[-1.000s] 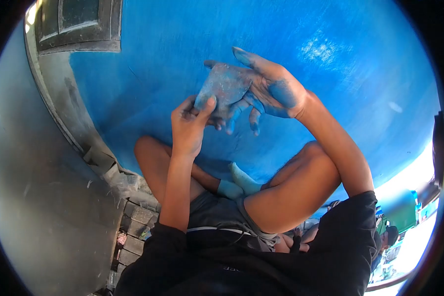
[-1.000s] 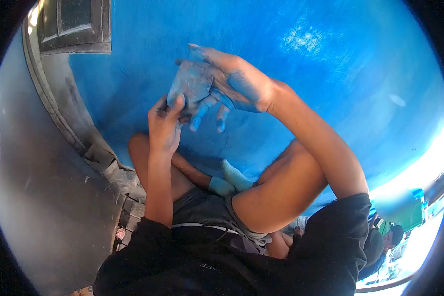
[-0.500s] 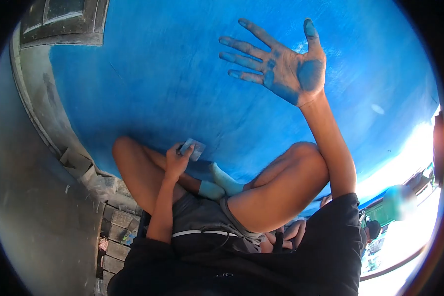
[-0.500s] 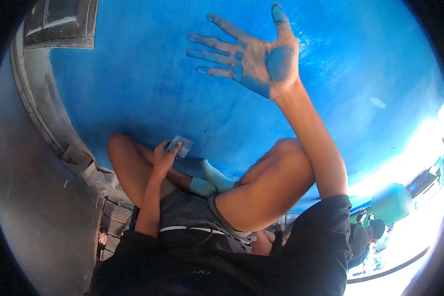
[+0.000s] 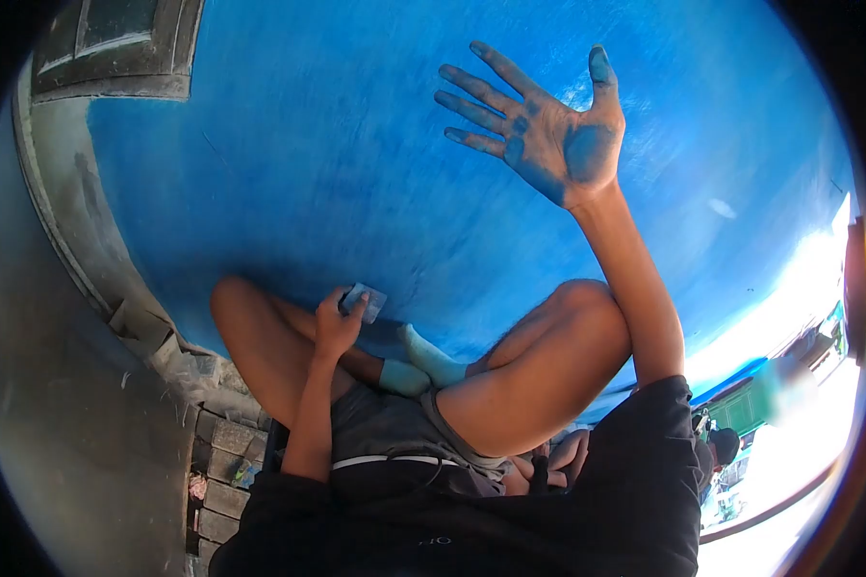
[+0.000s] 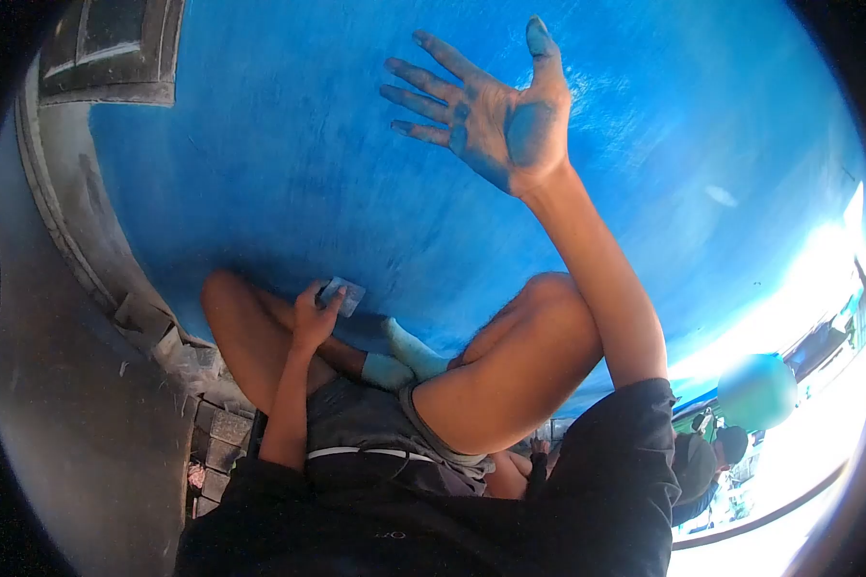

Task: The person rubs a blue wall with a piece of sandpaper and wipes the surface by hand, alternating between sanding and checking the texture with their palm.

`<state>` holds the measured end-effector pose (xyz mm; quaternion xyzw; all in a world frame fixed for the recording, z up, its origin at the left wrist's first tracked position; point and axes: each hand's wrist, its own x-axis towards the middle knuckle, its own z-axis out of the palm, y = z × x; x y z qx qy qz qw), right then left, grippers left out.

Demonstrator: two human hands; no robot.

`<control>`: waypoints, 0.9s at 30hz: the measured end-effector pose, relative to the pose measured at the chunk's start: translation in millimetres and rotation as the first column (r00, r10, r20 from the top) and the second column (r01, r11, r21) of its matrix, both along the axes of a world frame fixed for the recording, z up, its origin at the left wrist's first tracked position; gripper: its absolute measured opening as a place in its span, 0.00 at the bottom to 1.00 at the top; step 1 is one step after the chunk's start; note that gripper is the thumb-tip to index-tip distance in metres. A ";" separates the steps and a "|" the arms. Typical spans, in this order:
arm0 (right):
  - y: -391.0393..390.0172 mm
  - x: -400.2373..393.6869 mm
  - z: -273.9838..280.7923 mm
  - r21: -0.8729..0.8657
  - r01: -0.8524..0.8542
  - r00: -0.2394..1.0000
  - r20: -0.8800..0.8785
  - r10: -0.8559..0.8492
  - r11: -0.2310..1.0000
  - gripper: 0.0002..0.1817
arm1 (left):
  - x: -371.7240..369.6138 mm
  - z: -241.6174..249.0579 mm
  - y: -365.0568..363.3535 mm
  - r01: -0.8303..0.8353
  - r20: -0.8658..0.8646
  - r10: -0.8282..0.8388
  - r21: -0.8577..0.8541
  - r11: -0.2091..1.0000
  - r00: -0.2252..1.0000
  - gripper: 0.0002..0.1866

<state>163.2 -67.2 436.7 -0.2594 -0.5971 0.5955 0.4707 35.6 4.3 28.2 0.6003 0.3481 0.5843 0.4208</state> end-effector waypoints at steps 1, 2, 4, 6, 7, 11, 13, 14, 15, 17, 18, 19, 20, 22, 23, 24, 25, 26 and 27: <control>3.0 2.8 -2.0 0.003 0.001 1.000 -0.001 -0.001 1.000 0.59 | -5.6 11.5 -5.5 0.017 -0.046 -0.020 -0.060 0.998 0.999 0.17; 7.0 6.1 -4.3 0.256 0.145 0.941 0.262 -0.213 0.956 0.56 | -8.9 18.7 -8.3 0.031 -0.090 -0.042 -0.121 0.992 0.995 0.17; 7.4 5.5 -4.9 0.520 0.199 0.775 0.435 -0.458 0.831 0.53 | -8.6 17.5 -7.7 0.024 -0.086 -0.032 -0.094 0.995 0.996 0.17; 4.5 2.5 -4.7 0.943 -0.167 -0.002 0.292 -0.957 0.288 0.45 | -6.8 14.0 -6.0 0.018 -0.082 -0.024 -0.067 0.998 0.996 0.17; 6.0 3.6 -5.6 0.944 -0.164 -0.004 0.289 -0.957 0.285 0.45 | -5.5 11.3 -4.3 0.021 -0.086 -0.029 -0.085 0.996 0.996 0.17; 19.4 18.1 -10.1 0.930 -0.367 -0.200 -0.085 -0.976 -0.006 0.39 | -9.0 18.4 -8.2 0.046 -0.118 -0.063 -0.135 0.990 0.991 0.19; 25.3 27.6 -12.5 0.916 -0.395 -0.228 -0.168 -0.959 -0.067 0.39 | -8.2 14.1 -6.2 0.039 -0.128 -0.052 -0.104 0.994 0.990 0.19; 28.4 33.3 -13.5 0.914 -0.398 -0.288 -0.201 -0.936 -0.074 0.39 | -7.6 12.2 -5.0 0.030 -0.134 -0.040 -0.078 0.997 0.990 0.20; 31.7 38.9 -14.3 0.913 -0.401 -0.348 -0.234 -0.908 -0.082 0.39 | -5.9 8.9 -3.4 0.033 -0.136 -0.042 -0.069 0.997 0.990 0.20; 37.9 49.3 -15.7 0.912 -0.400 -0.367 -0.254 -0.895 -0.095 0.38 | -2.7 2.4 -0.7 -0.013 -0.150 0.003 -0.064 0.998 0.989 0.20; 41.0 54.4 -16.4 0.911 -0.399 -0.383 -0.267 -0.884 -0.102 0.37 | -4.4 7.4 -3.0 -0.008 -0.156 0.000 -0.053 0.999 0.988 0.20; 43.8 59.8 -17.0 0.913 -0.393 -0.390 -0.274 -0.879 -0.110 0.37 | -6.1 12.1 -6.0 -0.006 -0.165 -0.005 -0.067 0.998 0.986 0.20; 46.6 65.2 -17.8 0.904 -0.416 -0.381 -0.275 -0.883 -0.101 0.37 | -7.7 17.1 -8.2 -0.004 -0.175 -0.011 -0.081 0.997 0.985 0.19; 50.5 70.8 -17.4 0.890 -0.439 -0.328 -0.289 -0.899 -0.126 0.36 | -8.9 19.7 -8.5 0.015 -0.188 -0.033 -0.097 0.995 0.982 0.19; 52.7 73.6 -17.3 0.893 -0.430 -0.337 -0.293 -0.895 -0.131 0.36 | -10.0 20.8 -9.3 0.028 -0.195 -0.052 -0.123 0.992 0.979 0.19; 53.0 73.7 -17.3 0.890 -0.434 -0.322 -0.296 -0.899 -0.138 0.36 | -8.9 17.4 -8.2 0.033 -0.208 -0.057 -0.114 0.993 0.976 0.19; 52.4 74.0 -18.5 0.888 -0.436 -0.309 -0.299 -0.903 -0.145 0.36 | -6.5 13.9 -6.8 0.017 -0.187 -0.035 -0.095 0.995 0.982 0.19; 52.0 74.1 -19.0 0.890 -0.432 -0.330 -0.303 -0.894 -0.142 0.35 | -6.1 11.4 -4.6 0.001 -0.167 -0.013 -0.072 0.997 0.986 0.19; 51.2 74.6 -18.9 0.894 -0.421 -0.338 -0.315 -0.887 -0.157 0.35 | -7.5 13.1 -3.8 0.004 -0.181 -0.014 -0.053 0.999 0.983 0.19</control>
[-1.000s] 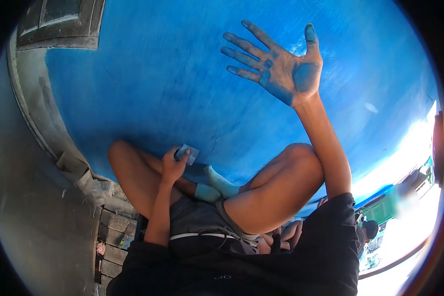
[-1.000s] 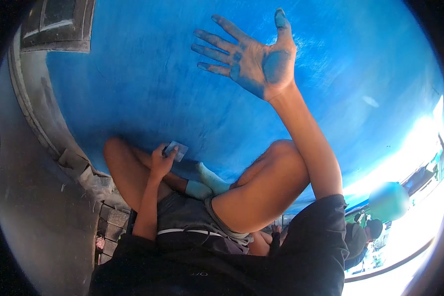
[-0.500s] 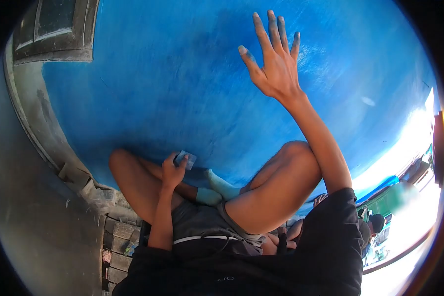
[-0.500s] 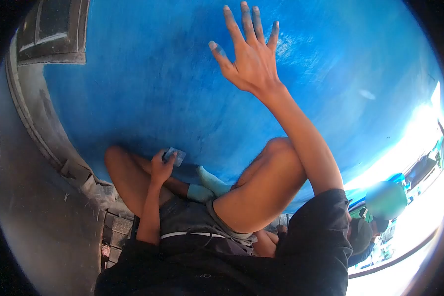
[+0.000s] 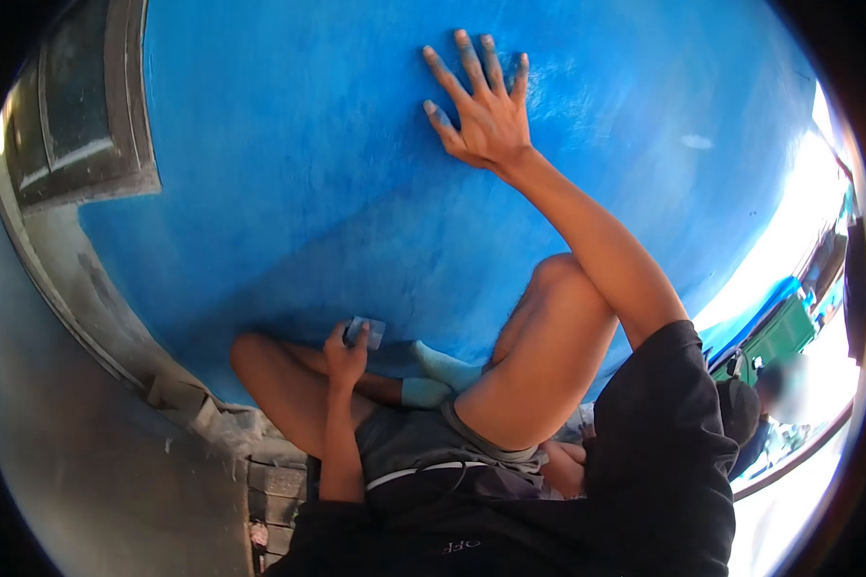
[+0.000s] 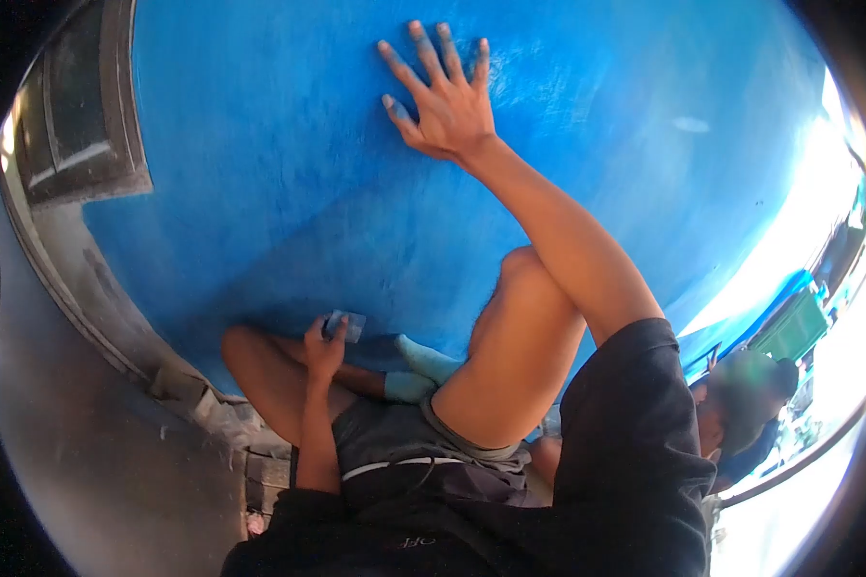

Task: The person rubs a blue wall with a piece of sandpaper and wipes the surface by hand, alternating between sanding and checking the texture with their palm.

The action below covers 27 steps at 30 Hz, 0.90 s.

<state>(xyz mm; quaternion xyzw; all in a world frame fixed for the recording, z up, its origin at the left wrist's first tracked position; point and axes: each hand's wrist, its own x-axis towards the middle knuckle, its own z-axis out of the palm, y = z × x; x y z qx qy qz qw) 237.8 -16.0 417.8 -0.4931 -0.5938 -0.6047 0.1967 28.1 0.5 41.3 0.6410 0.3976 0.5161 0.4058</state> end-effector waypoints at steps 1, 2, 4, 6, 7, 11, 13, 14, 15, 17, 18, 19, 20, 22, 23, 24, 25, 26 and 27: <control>-0.6 -0.3 0.4 -0.005 -0.008 1.000 0.007 0.008 1.000 0.35 | -0.8 1.3 -0.4 0.012 -0.004 -0.012 -0.013 1.000 1.000 0.18; -1.1 -0.5 0.4 -0.012 -0.016 1.000 0.013 0.017 1.000 0.35 | -1.7 2.0 -1.4 0.023 -0.009 -0.024 -0.029 0.999 1.000 0.18; -1.6 -0.9 0.7 0.003 -0.019 1.000 -0.003 0.019 1.000 0.35 | 0.0 -3.5 0.7 0.000 -0.008 0.000 0.026 1.000 1.000 0.18; -0.5 -0.3 0.2 -0.012 -0.042 0.999 -0.001 0.042 0.999 0.34 | -0.1 -3.6 1.3 -0.021 -0.008 0.021 0.077 0.997 1.000 0.18; -0.6 -0.2 -0.1 -0.013 -0.053 0.999 -0.009 0.053 0.999 0.33 | -0.3 -1.0 -0.5 -0.019 -0.001 0.019 0.067 0.998 1.000 0.18; -2.5 -2.7 -1.3 -0.012 -0.028 0.999 -0.027 0.028 1.000 0.34 | -0.9 1.6 -1.0 0.003 -0.014 -0.003 0.036 0.999 1.000 0.19; -9.6 -9.8 -3.9 -0.059 0.036 0.998 -0.049 -0.039 0.998 0.35 | -1.3 1.1 -1.5 -0.003 -0.006 0.004 0.074 0.997 1.000 0.19; -13.9 -12.5 -5.7 -0.050 0.036 0.998 -0.058 -0.039 0.998 0.35 | -0.5 0.6 -1.3 -0.011 0.013 0.010 0.100 0.995 1.000 0.19; -18.3 -14.4 -8.1 -0.146 -0.037 0.999 -0.030 0.033 0.989 0.36 | 0.0 5.2 -3.7 -0.011 0.006 0.010 0.108 0.994 1.000 0.19; -28.4 -22.0 -14.5 -0.306 -0.082 0.993 0.055 0.103 0.949 0.39 | -1.7 22.4 -14.6 0.056 0.189 -0.057 0.010 0.998 0.980 0.19; -31.7 -24.8 -18.6 -0.298 -0.084 0.993 0.052 0.105 0.951 0.39 | -2.6 32.0 -20.3 0.054 0.185 -0.057 0.018 0.998 0.981 0.19; -34.2 -27.2 -22.0 -0.441 -0.138 0.981 0.062 0.184 0.887 0.40 | -3.9 42.6 -26.5 0.054 0.211 -0.056 0.015 0.998 0.976 0.19; -37.0 -29.8 -25.7 -0.574 -0.182 0.963 0.060 0.263 0.798 0.41 | -4.9 52.8 -32.9 0.055 0.236 -0.056 0.012 0.998 0.970 0.19; -48.6 -41.9 -28.5 -0.665 -0.183 0.962 0.032 0.273 0.724 0.42 | -6.5 70.5 -45.3 0.106 0.279 -0.119 0.061 0.992 0.953 0.18; -54.9 -48.5 -30.6 -0.753 -0.182 0.961 0.002 0.278 0.633 0.42 | -7.6 78.8 -52.2 0.157 0.321 -0.183 0.104 0.982 0.929 0.18; -60.1 -54.6 -35.6 -0.749 -0.186 0.959 0.003 0.284 0.636 0.42 | -9.4 88.3 -60.5 0.151 0.319 -0.179 0.109 0.982 0.931 0.18; -65.1 -61.0 -41.8 -0.811 -0.241 0.958 -0.112 0.263 0.534 0.43 | -11.9 97.5 -69.3 0.186 0.327 -0.208 0.097 0.978 0.922 0.16; -68.7 -65.4 -46.4 -0.853 -0.304 0.947 -0.224 0.230 0.423 0.44 | -12.8 102.2 -72.9 0.198 0.329 -0.218 0.093 0.976 0.919 0.15; -72.2 -69.0 -48.0 -0.850 -0.311 0.944 -0.226 0.240 0.425 0.44 | -13.7 106.9 -76.5 0.210 0.330 -0.228 0.089 0.974 0.916 0.14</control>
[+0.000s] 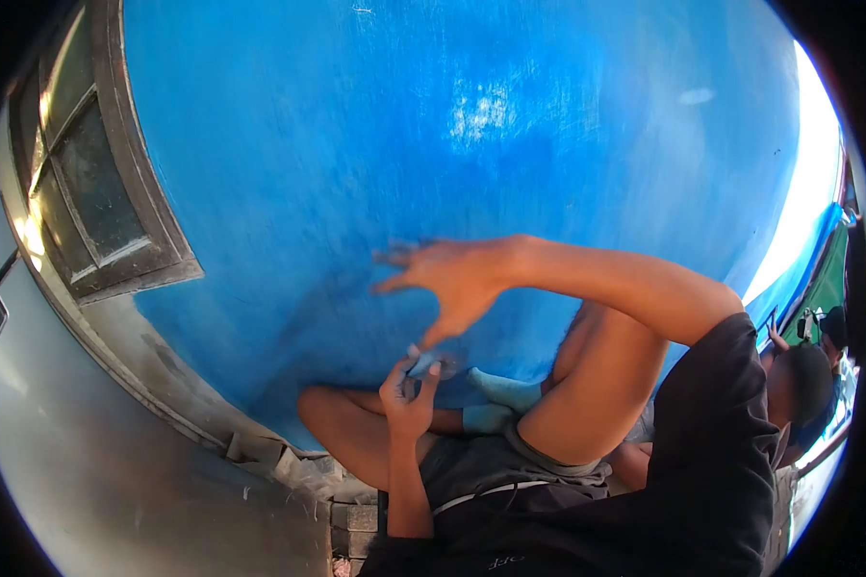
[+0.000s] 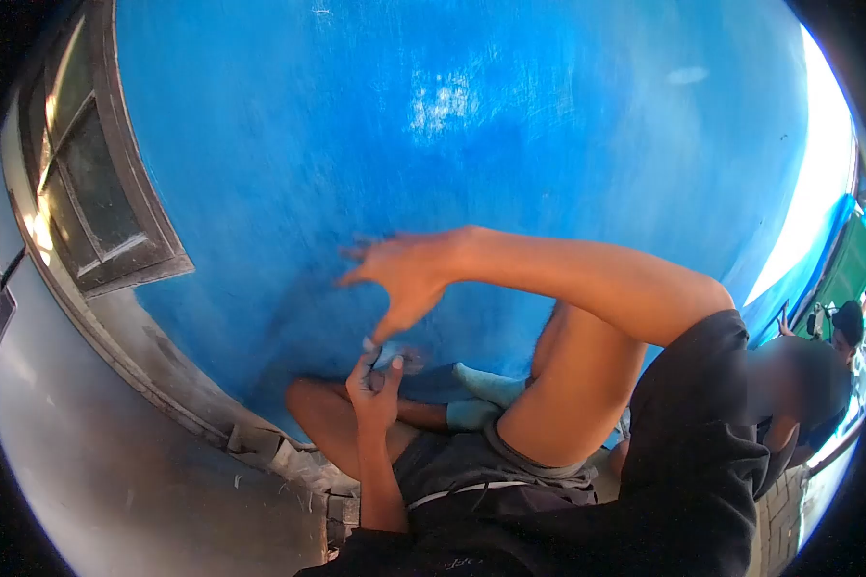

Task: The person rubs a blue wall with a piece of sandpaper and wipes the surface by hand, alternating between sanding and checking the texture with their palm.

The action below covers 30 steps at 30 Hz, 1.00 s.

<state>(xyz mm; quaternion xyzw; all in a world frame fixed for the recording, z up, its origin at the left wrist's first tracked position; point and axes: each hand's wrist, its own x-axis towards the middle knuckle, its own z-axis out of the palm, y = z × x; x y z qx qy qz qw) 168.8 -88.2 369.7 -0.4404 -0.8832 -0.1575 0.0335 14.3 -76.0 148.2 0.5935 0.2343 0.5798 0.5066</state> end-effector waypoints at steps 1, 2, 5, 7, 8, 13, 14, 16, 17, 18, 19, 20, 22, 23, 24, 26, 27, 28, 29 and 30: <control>-3.7 -2.5 -0.9 -0.260 -0.005 0.998 -0.062 -0.012 0.966 0.44 | -0.4 3.1 -1.1 0.062 0.106 -0.069 0.072 0.996 0.992 0.12; -5.3 -4.0 -1.5 -0.500 -0.025 0.992 -0.117 -0.039 0.865 0.43 | -1.4 5.8 -0.9 0.117 0.203 -0.146 0.151 0.982 0.968 0.11; -0.5 -1.9 -7.3 -0.622 -0.065 0.983 -0.173 -0.056 0.780 0.35 | -7.9 13.3 2.6 0.271 0.330 -0.302 0.138 0.953 0.894 0.09; -2.6 -4.8 4.4 -0.645 -0.042 0.972 -0.203 -0.118 0.763 0.29 | -7.0 15.6 12.1 0.262 0.377 -0.286 0.113 0.958 0.881 0.10; -4.0 -7.1 12.1 -0.670 -0.018 0.957 -0.226 -0.181 0.742 0.25 | -6.4 20.9 16.1 0.254 0.427 -0.267 0.087 0.963 0.864 0.10; -16.3 0.8 39.8 -0.506 0.018 0.937 -0.292 -0.191 0.862 0.18 | 4.8 74.2 13.6 0.081 0.379 -0.111 0.094 0.992 0.919 0.12; -17.5 4.9 41.5 -0.440 0.021 0.931 -0.320 -0.178 0.898 0.17 | 7.7 81.4 14.0 0.031 0.361 -0.065 0.098 0.995 0.930 0.13; -15.7 14.0 37.0 -0.376 -0.049 0.888 -0.440 -0.132 0.926 0.15 | 13.7 90.1 16.5 0.031 0.360 -0.063 0.095 0.995 0.931 0.14; -15.3 18.3 35.5 -0.297 -0.109 0.833 -0.547 -0.075 0.949 0.14 | 16.0 92.2 17.5 0.028 0.364 -0.062 0.096 0.995 0.929 0.15; -15.5 21.9 36.2 -0.296 -0.107 0.831 -0.550 -0.078 0.949 0.14 | 19.4 90.2 20.5 0.032 0.361 -0.065 0.096 0.995 0.930 0.15; -15.4 25.0 37.0 -0.249 -0.091 0.837 -0.544 -0.061 0.964 0.15 | 24.6 84.0 26.1 0.065 0.352 -0.091 0.085 0.994 0.931 0.16; -14.8 27.9 37.8 -0.202 -0.078 0.843 -0.536 -0.044 0.976 0.17 | 29.9 76.6 30.9 0.095 0.344 -0.115 0.073 0.993 0.932 0.17; -17.5 31.5 44.8 -0.101 -0.037 0.826 -0.563 -0.027 0.994 0.17 | 44.2 55.8 27.0 0.176 0.304 -0.165 -0.010 0.984 0.938 0.16; -18.9 33.4 49.4 0.000 0.009 0.812 -0.583 -0.007 1.000 0.18 | 52.5 40.1 24.4 0.252 0.272 -0.219 -0.094 0.963 0.937 0.16; -19.7 36.4 54.5 -0.001 0.009 0.814 -0.581 -0.007 1.000 0.18 | 61.0 12.3 26.5 0.292 0.112 -0.281 -0.104 0.951 0.953 0.16; -19.2 44.9 65.6 0.355 0.241 0.874 -0.484 -0.043 0.903 0.26 | 72.7 -48.2 28.6 0.319 -0.237 -0.336 -0.108 0.942 0.912 0.20; -15.1 50.9 68.0 0.356 0.243 0.876 -0.480 -0.046 0.902 0.26 | 74.1 -74.2 29.8 0.312 -0.418 -0.320 -0.090 0.946 0.850 0.24; -8.8 58.0 67.7 0.608 0.254 0.917 -0.398 0.013 0.752 0.30 | 73.2 -107.0 37.5 0.317 -0.415 -0.325 -0.092 0.944 0.850 0.24; -3.4 64.9 67.7 0.808 0.231 0.952 -0.301 0.044 0.542 0.34 | 72.2 -141.5 45.0 0.388 -0.622 -0.295 0.015 0.921 0.725 0.29; 1.3 71.9 69.2 0.802 0.232 0.952 -0.302 0.039 0.551 0.34 | 71.4 -160.6 44.9 0.474 -0.792 -0.221 0.097 0.875 0.570 0.33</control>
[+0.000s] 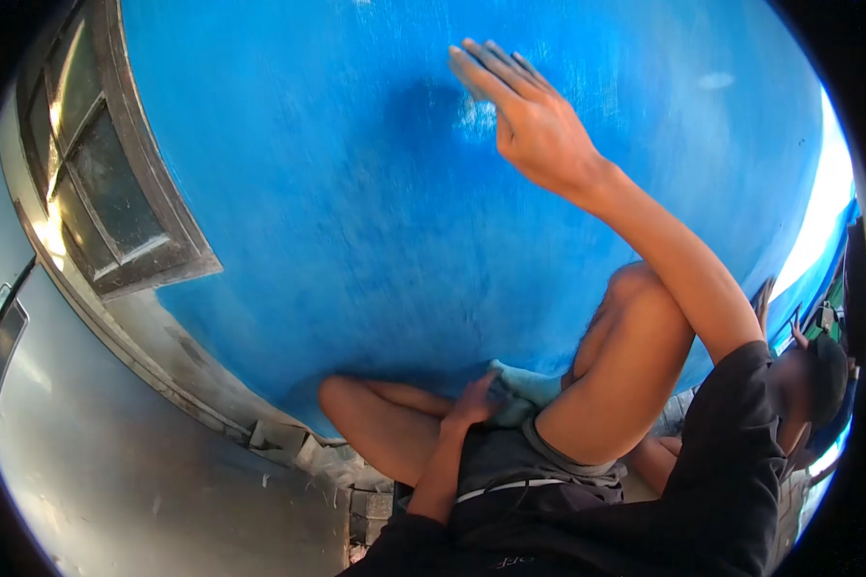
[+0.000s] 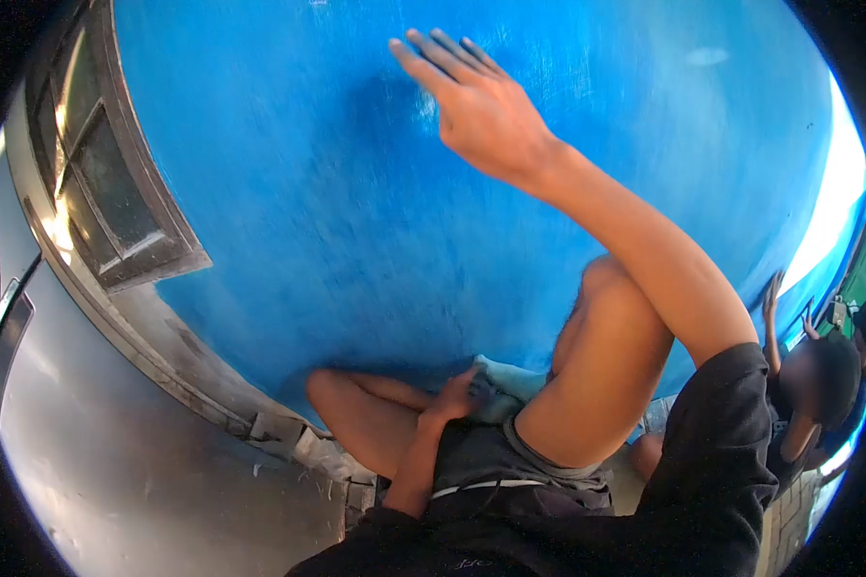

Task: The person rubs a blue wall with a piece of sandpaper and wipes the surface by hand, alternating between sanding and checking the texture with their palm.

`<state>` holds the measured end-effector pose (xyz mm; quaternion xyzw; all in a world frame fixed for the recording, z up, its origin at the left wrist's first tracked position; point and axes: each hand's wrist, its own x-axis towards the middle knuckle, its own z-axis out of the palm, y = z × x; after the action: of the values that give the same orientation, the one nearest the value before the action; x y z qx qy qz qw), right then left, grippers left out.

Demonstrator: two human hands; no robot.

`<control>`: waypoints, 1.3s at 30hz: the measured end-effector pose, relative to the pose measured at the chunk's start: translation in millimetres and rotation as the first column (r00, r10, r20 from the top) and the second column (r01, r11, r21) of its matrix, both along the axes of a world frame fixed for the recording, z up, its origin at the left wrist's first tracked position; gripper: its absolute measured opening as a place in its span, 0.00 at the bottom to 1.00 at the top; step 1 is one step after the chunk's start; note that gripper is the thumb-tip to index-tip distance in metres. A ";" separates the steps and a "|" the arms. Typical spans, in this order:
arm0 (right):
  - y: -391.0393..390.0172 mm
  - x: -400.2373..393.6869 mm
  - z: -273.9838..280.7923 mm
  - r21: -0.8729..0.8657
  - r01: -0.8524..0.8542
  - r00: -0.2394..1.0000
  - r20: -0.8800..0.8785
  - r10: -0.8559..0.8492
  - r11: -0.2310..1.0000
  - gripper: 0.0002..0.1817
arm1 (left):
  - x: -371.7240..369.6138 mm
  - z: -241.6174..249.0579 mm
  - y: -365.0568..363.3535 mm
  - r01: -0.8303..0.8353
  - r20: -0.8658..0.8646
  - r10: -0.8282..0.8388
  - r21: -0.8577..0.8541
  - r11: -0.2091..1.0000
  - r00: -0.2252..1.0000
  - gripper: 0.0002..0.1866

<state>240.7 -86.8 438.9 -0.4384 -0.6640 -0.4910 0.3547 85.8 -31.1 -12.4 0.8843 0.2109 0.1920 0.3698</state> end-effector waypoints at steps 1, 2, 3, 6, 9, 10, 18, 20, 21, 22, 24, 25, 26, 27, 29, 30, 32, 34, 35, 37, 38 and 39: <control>5.0 5.9 0.9 0.061 0.052 0.998 0.036 -0.054 0.997 0.37 | -1.2 11.4 -8.2 -0.001 -0.001 0.001 -0.017 1.000 1.000 0.33; 8.6 11.2 0.2 0.124 0.099 0.992 0.068 -0.108 0.987 0.41 | -0.7 24.8 -11.8 -0.035 -0.041 0.032 -0.075 0.997 0.999 0.36; 8.7 15.1 1.2 0.115 0.098 0.992 0.068 -0.106 0.989 0.41 | -1.3 33.6 -14.0 -0.069 -0.083 0.059 -0.124 0.990 0.995 0.39; 7.4 21.6 5.7 0.074 0.273 0.933 0.224 -0.283 0.959 0.27 | -1.9 33.7 -11.7 -0.055 -0.113 0.033 -0.194 0.979 0.993 0.38; 12.3 23.1 14.6 0.221 0.271 0.928 0.199 -0.315 0.937 0.31 | -4.2 36.2 -14.7 -0.084 -0.152 0.067 -0.105 0.991 0.986 0.38; 19.9 29.7 23.0 0.418 0.167 0.904 0.297 -0.308 0.893 0.30 | -6.1 46.3 -18.4 -0.082 -0.144 0.066 -0.111 0.990 0.987 0.38; 44.0 24.5 -13.0 0.052 0.408 0.860 0.312 -0.403 0.911 0.35 | -7.2 47.4 -17.9 -0.089 -0.234 0.047 -0.170 0.981 0.971 0.40; 49.7 20.6 -10.0 0.053 0.268 0.936 0.221 -0.273 0.962 0.34 | -9.3 48.7 -16.7 -0.076 -0.220 0.033 -0.189 0.979 0.975 0.39; 52.3 20.4 -9.5 0.055 0.125 0.984 0.124 -0.131 0.991 0.33 | -9.3 48.7 -18.3 -0.060 -0.213 0.013 -0.216 0.974 0.977 0.38; 54.8 21.3 -7.6 0.057 0.127 0.982 0.130 -0.134 0.990 0.33 | -9.1 47.1 -19.3 -0.057 -0.207 0.011 -0.216 0.975 0.978 0.38; 58.2 20.6 -0.4 0.181 0.218 0.974 0.015 -0.224 0.959 0.33 | -8.8 42.5 -18.7 -0.069 -0.186 0.038 -0.164 0.984 0.982 0.36; 57.5 16.5 -3.5 0.185 0.218 0.974 0.020 -0.225 0.958 0.33 | -8.5 39.0 -17.5 -0.067 -0.180 0.037 -0.163 0.984 0.983 0.36; 55.8 11.0 -11.6 0.125 0.279 0.948 0.124 -0.294 0.952 0.32 | -8.5 35.7 -16.2 -0.046 -0.160 0.019 -0.162 0.986 0.987 0.36; 55.6 7.6 -16.8 0.072 0.345 0.908 0.226 -0.352 0.936 0.31 | -9.1 36.8 -15.9 -0.026 -0.144 0.002 -0.160 0.987 0.990 0.36; 63.2 7.2 -18.1 -0.006 0.196 0.928 0.324 -0.184 0.981 0.30 | -9.3 37.4 -17.9 -0.038 -0.186 0.006 -0.168 0.985 0.983 0.37; 62.6 3.4 -12.5 0.045 0.264 0.929 0.255 -0.267 0.963 0.30 | -11.0 38.9 -15.8 -0.050 -0.222 0.010 -0.176 0.983 0.975 0.37; 66.1 1.8 -1.8 0.160 0.305 0.946 0.062 -0.318 0.939 0.29 | -12.0 34.5 -13.1 -0.047 -0.216 0.015 -0.145 0.988 0.976 0.37; 65.9 2.9 -10.2 0.115 0.282 0.946 0.130 -0.296 0.952 0.29 | -7.2 41.4 -18.3 -0.040 -0.205 0.012 -0.134 0.990 0.979 0.37; 64.8 4.4 -16.3 0.066 0.266 0.946 0.176 -0.273 0.962 0.30 | -7.1 45.3 -17.4 -0.039 -0.235 -0.009 -0.198 0.979 0.972 0.37; 60.6 5.1 -17.5 0.007 0.205 0.935 0.295 -0.197 0.979 0.31 | -14.2 52.4 -20.6 -0.046 -0.278 -0.027 -0.255 0.966 0.960 0.37; 60.6 6.1 -11.7 0.066 0.260 0.946 0.183 -0.268 0.963 0.31 | -15.6 55.3 -21.5 -0.047 -0.299 -0.030 -0.248 0.968 0.954 0.37; 61.2 5.9 -5.5 0.119 0.317 0.942 0.072 -0.327 0.941 0.31 | -14.4 58.0 -20.1 -0.046 -0.311 -0.032 -0.241 0.969 0.950 0.37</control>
<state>246.6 -25.7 433.4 -0.4989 -0.5717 -0.5964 0.2619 71.3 -51.1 45.5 0.8501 0.2922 0.0232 0.4376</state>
